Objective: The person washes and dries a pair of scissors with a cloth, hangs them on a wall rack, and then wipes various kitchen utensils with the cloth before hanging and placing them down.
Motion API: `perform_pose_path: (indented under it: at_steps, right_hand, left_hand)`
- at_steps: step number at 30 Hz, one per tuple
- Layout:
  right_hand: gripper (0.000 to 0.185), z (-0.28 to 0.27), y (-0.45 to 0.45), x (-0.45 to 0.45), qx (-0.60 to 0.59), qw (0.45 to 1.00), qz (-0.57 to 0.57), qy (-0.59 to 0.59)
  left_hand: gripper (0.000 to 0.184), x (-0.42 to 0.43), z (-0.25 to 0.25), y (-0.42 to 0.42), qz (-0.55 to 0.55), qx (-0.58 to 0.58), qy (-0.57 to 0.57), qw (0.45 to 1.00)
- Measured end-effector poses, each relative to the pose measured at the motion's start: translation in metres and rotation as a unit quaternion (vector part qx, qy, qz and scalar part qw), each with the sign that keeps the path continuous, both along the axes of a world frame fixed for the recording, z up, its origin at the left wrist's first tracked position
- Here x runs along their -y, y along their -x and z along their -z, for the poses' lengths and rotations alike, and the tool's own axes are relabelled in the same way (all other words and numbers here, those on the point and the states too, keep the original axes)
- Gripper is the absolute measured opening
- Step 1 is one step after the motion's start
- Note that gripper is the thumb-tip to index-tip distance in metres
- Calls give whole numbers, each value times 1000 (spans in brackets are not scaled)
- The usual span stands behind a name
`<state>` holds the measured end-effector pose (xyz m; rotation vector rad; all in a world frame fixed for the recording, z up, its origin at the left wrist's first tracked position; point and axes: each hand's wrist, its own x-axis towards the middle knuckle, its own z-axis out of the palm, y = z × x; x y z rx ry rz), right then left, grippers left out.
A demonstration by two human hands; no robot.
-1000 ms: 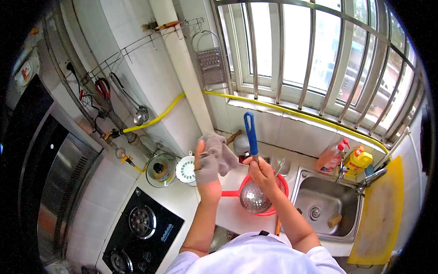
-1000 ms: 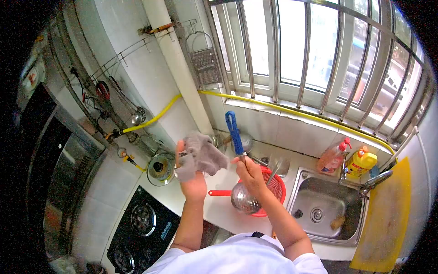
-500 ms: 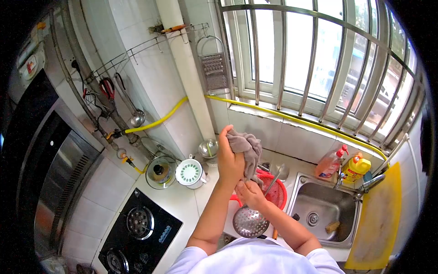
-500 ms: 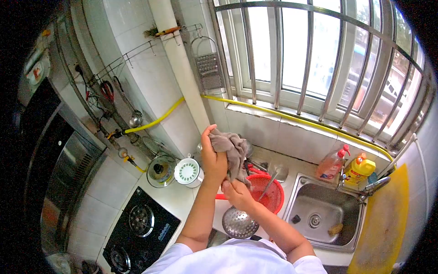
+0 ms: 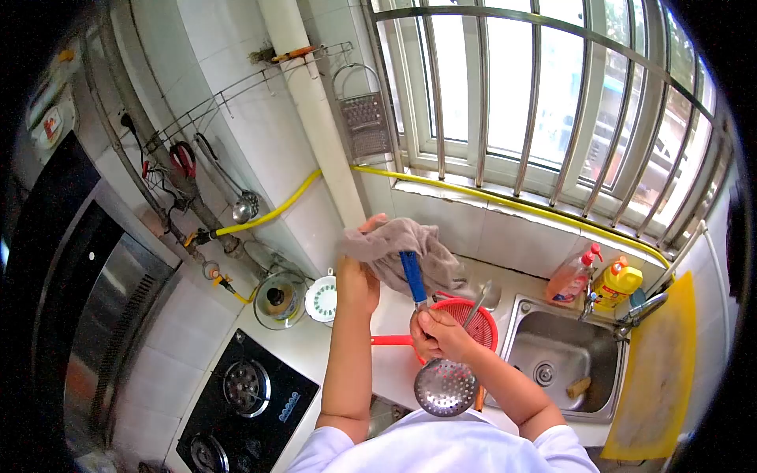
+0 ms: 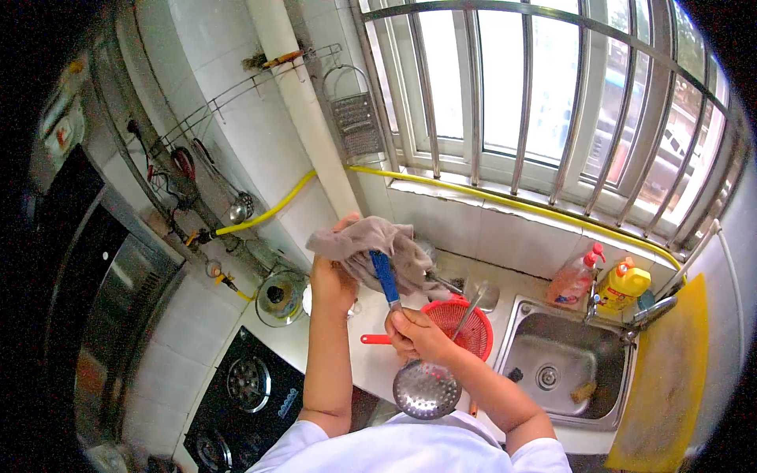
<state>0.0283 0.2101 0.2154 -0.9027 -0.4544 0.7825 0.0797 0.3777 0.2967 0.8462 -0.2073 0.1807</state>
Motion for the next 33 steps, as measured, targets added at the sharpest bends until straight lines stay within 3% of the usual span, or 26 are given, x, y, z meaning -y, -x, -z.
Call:
perform_pose_path:
  at_steps: [5, 7, 9, 10, 11, 12, 13, 15, 17, 19, 22, 23, 25, 26, 29, 30, 31, 33]
  right_hand:
    - [34, 5, -5, -5, -23, 999, -26, -38]
    - [31, 10, -6, -7, -32, 998, -21, -40]
    - [30, 14, -5, -4, 4, 996, 51, 71]
    - [30, 19, -4, -7, 0, 996, 50, 70]
    - [16, 24, -5, -11, -42, 994, 94, 18]
    - [11, 23, -5, -13, -61, 991, 118, -9]
    - [10, 22, -6, -14, -79, 986, 142, -37]
    - [26, 14, -6, -13, 94, 967, 230, 59]
    - [31, 20, -12, -15, 122, 961, 244, 40]
    - [35, 26, -19, -15, 152, 954, 256, 22]
    - [27, 29, -20, -15, 163, 947, 271, 62]
    - [23, 29, -19, -16, 163, 946, 273, 62]
    - [14, 35, -20, -21, 211, 944, 249, 59]
    - [24, 26, -14, -15, 98, 975, 163, 114]
    - [23, 22, 0, -11, 100, 982, 82, 140]
    - [31, 13, 8, -10, 111, 979, 73, 153]
    - [31, 15, 6, -9, 113, 979, 70, 154]
    - [27, 26, -1, 2, 198, 969, 105, 105]
  left_hand:
    - [45, 31, 2, 14, 60, -4, 27, 998]
    - [38, 30, 31, 9, 21, 48, -103, 993]
    - [30, 32, 44, 12, -29, 53, -169, 984]
    - [29, 32, 52, 11, -70, 39, -219, 972]
    - [29, 33, 58, 10, -109, 27, -269, 957]
    - [30, 40, 49, 18, -190, 77, -383, 901]
    - [30, 47, 45, 23, -188, 81, -383, 901]
    - [32, 56, 44, 32, -189, 56, -402, 894]
    - [36, 53, 49, 36, -150, 19, -422, 894]
    - [41, 54, 56, 41, -114, -57, -516, 847]
    - [36, 56, 55, 43, -155, 8, -520, 840]
    - [36, 56, 54, 40, -153, 8, -520, 840]
    - [39, 55, 45, 26, -192, 72, -345, 916]
    - [39, 52, 37, 19, -194, 73, -343, 916]
    - [30, 26, 15, -6, -340, 70, -279, 895]
    - [28, 14, 10, -16, -393, 80, -276, 873]
    - [28, 2, -3, -19, -396, 79, -275, 872]
    - [28, -22, -28, -17, -262, 15, -26, 965]
